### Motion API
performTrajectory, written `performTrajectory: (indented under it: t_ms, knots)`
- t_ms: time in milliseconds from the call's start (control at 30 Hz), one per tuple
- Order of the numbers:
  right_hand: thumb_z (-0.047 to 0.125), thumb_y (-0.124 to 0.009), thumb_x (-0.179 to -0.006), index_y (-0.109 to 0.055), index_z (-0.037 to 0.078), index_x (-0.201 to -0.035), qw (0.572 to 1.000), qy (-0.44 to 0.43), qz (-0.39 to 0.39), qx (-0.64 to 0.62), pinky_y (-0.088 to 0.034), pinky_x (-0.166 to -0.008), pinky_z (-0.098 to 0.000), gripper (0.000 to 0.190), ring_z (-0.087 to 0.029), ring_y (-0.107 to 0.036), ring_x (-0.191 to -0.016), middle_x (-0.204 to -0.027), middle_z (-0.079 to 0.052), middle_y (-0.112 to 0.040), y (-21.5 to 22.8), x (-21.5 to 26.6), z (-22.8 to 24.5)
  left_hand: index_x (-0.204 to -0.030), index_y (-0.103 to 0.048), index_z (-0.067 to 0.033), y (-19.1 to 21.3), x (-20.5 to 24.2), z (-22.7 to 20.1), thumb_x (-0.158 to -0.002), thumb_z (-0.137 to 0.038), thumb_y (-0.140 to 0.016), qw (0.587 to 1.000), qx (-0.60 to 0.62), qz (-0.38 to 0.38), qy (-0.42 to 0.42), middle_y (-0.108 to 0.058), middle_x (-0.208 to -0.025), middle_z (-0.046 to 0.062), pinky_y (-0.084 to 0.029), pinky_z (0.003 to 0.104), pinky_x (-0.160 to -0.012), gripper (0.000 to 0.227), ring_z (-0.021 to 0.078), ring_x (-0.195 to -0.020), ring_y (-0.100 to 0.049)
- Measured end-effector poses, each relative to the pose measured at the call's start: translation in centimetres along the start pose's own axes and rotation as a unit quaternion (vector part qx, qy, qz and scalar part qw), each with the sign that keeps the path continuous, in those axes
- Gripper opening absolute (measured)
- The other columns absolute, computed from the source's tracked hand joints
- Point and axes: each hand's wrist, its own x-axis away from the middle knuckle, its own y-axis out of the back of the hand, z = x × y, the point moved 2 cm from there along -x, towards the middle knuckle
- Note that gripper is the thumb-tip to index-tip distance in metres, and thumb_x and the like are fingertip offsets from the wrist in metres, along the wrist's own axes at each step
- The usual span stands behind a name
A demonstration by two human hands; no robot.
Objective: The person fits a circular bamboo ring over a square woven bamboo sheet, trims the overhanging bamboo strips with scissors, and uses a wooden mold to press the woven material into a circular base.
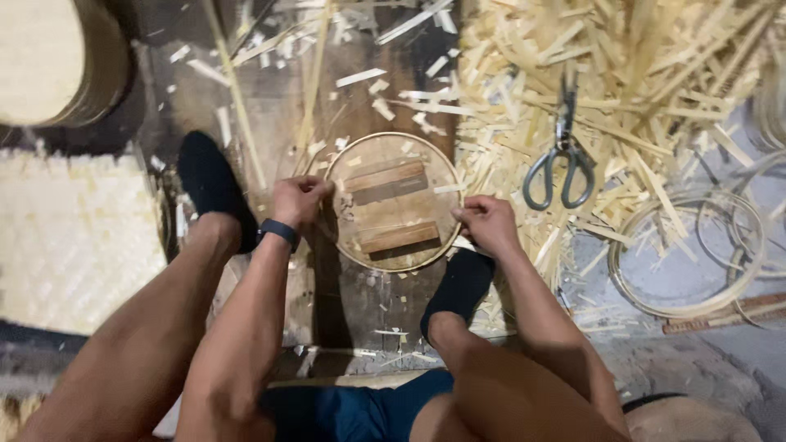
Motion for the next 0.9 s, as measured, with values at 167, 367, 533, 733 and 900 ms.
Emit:
performTrajectory:
  t_ms: [167, 367, 533, 733, 900]
  knots:
    - [0.012, -0.082, -0.086, -0.074, -0.002, -0.097, 0.998, -0.015, 0.017, -0.064, -0.049, -0.047, -0.0258, 0.02, -0.01, -0.061, -0.053, -0.073, -0.005, -0.069, -0.3, -0.7, -0.8, -0.1, -0.078, -0.0003, 0.0, 0.5, 1.0, -0.076, -0.024, -0.09, 0.996, 0.033, -0.007, 0.078, -0.078, -0.085, 0.006, -0.058, 0.029, -0.068, 0.035, 0.0129, -0.073, -0.071]
    - [0.009, -0.079, -0.087, -0.072, -0.002, -0.097, 0.999, -0.015, 0.001, -0.052, -0.046, -0.047, -0.027, 0.016, -0.011, -0.059, -0.054, -0.072, -0.005, -0.068, 0.1, 0.5, 0.8, -0.091, -0.079, 0.0033, -0.9, 0.0, 0.5, -0.078, -0.016, -0.089, 0.993, 0.051, -0.046, 0.101, -0.077, -0.082, 0.011, -0.057, 0.033, -0.065, 0.025, 0.0154, -0.071, -0.068]
    - [0.013, -0.076, -0.104, -0.05, -0.002, -0.078, 0.969, 0.001, 0.124, -0.214, -0.054, -0.054, -0.0344, 0.04, -0.017, -0.051, -0.062, -0.078, -0.008, -0.049, 0.5, 1.8, 1.0, -0.102, -0.072, -0.0003, -4.1, 1.6, 7.0, -0.091, -0.012, -0.067, 0.893, 0.411, 0.102, 0.153, -0.074, -0.09, 0.008, -0.061, 0.033, -0.073, 0.017, 0.0174, -0.081, -0.07]
    - [0.005, -0.07, -0.096, -0.058, -0.007, -0.083, 0.989, -0.074, 0.043, -0.12, -0.06, -0.067, -0.0373, 0.021, -0.027, -0.069, -0.071, -0.082, -0.019, -0.067, -2.3, 0.5, -0.5, -0.103, -0.068, 0.0005, -12.7, 3.8, 12.7, -0.097, -0.01, -0.058, 0.893, 0.414, 0.109, 0.135, -0.068, -0.083, 0.01, -0.065, 0.038, -0.062, 0.016, 0.0205, -0.071, -0.068]
    - [0.003, -0.066, -0.097, -0.054, -0.007, -0.081, 0.989, -0.082, 0.019, -0.121, -0.062, -0.066, -0.0435, 0.022, -0.033, -0.069, -0.07, -0.083, -0.022, -0.066, -2.1, -0.9, -2.5, -0.115, -0.068, 0.0103, -13.7, 4.0, 9.1, -0.097, -0.014, -0.07, 0.9, 0.384, 0.034, 0.203, -0.074, -0.097, 0.019, -0.064, 0.034, -0.055, 0.031, 0.0251, -0.071, -0.073]
